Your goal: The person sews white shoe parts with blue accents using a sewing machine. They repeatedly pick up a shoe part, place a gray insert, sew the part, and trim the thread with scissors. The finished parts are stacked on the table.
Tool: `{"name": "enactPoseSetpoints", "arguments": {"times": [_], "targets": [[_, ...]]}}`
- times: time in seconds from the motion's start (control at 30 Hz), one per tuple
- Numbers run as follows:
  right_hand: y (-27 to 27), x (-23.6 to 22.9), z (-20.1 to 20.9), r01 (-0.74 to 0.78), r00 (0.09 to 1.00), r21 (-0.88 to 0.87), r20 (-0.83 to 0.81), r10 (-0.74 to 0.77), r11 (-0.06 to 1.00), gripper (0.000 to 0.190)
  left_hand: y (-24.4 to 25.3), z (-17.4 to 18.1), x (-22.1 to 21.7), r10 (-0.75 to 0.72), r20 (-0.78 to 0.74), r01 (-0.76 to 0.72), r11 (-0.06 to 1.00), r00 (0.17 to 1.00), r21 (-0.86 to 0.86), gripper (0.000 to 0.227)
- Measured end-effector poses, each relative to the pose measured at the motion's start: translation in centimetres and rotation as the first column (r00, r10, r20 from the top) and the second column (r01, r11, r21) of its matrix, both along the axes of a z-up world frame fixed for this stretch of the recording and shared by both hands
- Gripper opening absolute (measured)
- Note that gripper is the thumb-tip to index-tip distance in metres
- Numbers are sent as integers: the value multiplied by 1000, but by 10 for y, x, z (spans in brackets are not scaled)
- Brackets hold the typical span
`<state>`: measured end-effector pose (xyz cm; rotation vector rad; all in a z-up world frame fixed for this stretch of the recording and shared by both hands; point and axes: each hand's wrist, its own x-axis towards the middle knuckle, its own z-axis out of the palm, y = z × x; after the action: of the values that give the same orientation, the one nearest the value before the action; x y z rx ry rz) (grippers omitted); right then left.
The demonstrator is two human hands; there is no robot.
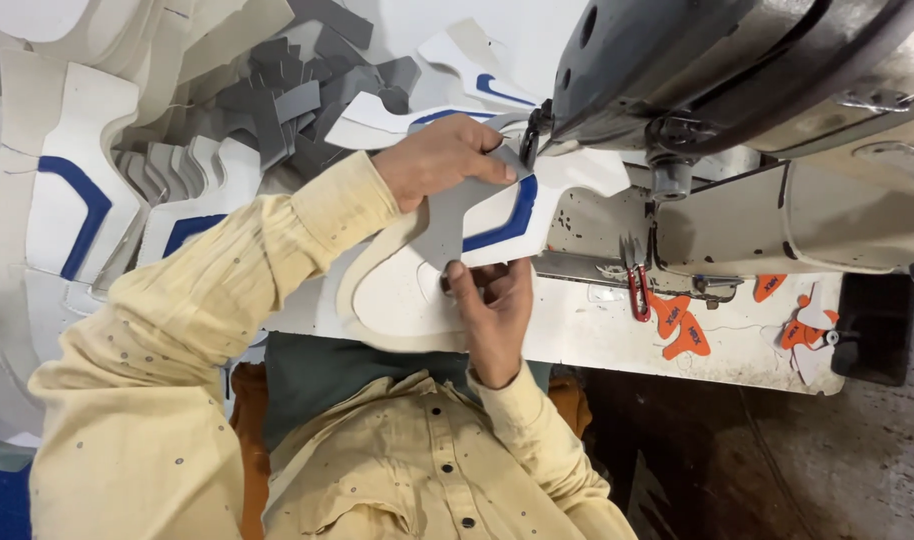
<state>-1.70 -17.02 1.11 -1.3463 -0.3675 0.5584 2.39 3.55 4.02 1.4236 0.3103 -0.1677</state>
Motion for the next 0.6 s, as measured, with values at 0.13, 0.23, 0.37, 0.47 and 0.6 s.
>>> {"name": "enactPoseSetpoints", "arguments": {"times": [0.13, 0.23, 0.37, 0.47, 0.6], "targets": [[-14, 19, -8, -48, 999, -3, 4, 48, 999, 45, -9, -9, -6, 65, 58, -62, 997, 996, -47, 19], [-23, 35, -7, -117, 993, -35, 9, 118, 992, 44, -17, -12, -9, 145, 127, -138, 989, 981, -58, 19], [-44, 67, -4, -208, 975, -123, 56, 216, 970, 45, -36, -11, -18, 238, 353, -375, 838, 905, 397, 31], [-61, 96, 10, -311, 936, -204, 104, 336, 928, 45, -63, -13, -24, 358, 411, -518, 756, 839, 400, 36], [-69, 129, 36, -423, 876, -340, 81, 475, 840, 42, -105, -2, -49, 509, 404, -628, 736, 760, 254, 43]]}}
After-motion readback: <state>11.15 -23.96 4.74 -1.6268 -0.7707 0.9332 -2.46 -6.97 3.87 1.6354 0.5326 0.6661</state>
